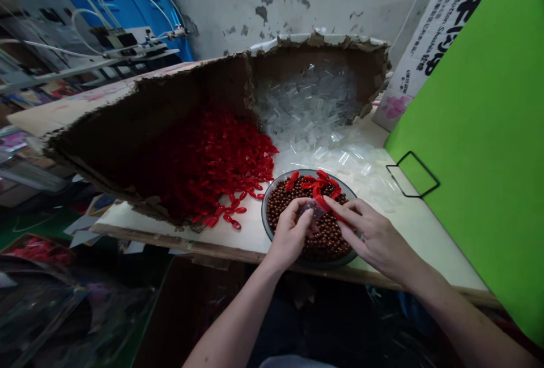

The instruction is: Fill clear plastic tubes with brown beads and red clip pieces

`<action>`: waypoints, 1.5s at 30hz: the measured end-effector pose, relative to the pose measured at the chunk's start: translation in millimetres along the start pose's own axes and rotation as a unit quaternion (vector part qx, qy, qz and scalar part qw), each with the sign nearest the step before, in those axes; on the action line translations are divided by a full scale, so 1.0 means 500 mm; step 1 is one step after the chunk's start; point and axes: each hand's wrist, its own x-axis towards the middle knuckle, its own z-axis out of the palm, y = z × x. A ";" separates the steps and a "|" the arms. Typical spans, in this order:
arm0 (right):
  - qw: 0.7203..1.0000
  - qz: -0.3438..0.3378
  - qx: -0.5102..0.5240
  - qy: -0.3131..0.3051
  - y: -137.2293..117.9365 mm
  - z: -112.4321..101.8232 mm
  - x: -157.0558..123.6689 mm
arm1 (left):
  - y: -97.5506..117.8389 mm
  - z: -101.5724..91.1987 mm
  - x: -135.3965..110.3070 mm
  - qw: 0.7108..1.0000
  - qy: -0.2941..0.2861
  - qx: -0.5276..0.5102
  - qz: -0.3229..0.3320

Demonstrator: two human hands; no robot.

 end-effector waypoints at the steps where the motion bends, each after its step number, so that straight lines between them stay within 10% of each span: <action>1: 1.000 -0.003 -0.002 0.003 -0.002 0.005 -0.004 | 0.004 0.000 -0.002 1.000 0.005 0.017 0.000; 15: 0.996 0.032 0.085 -0.026 -0.012 0.006 -0.007 | -0.012 0.003 0.009 0.983 -0.019 -0.160 -0.093; 23: 0.961 0.077 0.256 0.070 0.014 0.015 0.048 | -0.004 0.007 -0.003 0.982 -0.079 -0.126 -0.116; 25: 0.936 0.100 0.338 0.017 0.010 0.029 0.065 | -0.003 0.018 -0.006 0.986 -0.095 -0.085 -0.107; 28: 0.827 0.188 0.526 -0.060 -0.003 0.044 0.086 | 0.004 0.034 -0.004 0.991 -0.107 -0.012 -0.085; 33: 0.682 0.232 0.690 -0.068 -0.045 0.060 0.094 | 0.022 0.052 0.005 0.990 0.036 0.120 0.067; 45: 0.689 0.263 0.675 0.003 -0.108 0.118 0.059 | 0.011 0.014 -0.032 0.976 0.012 0.213 0.045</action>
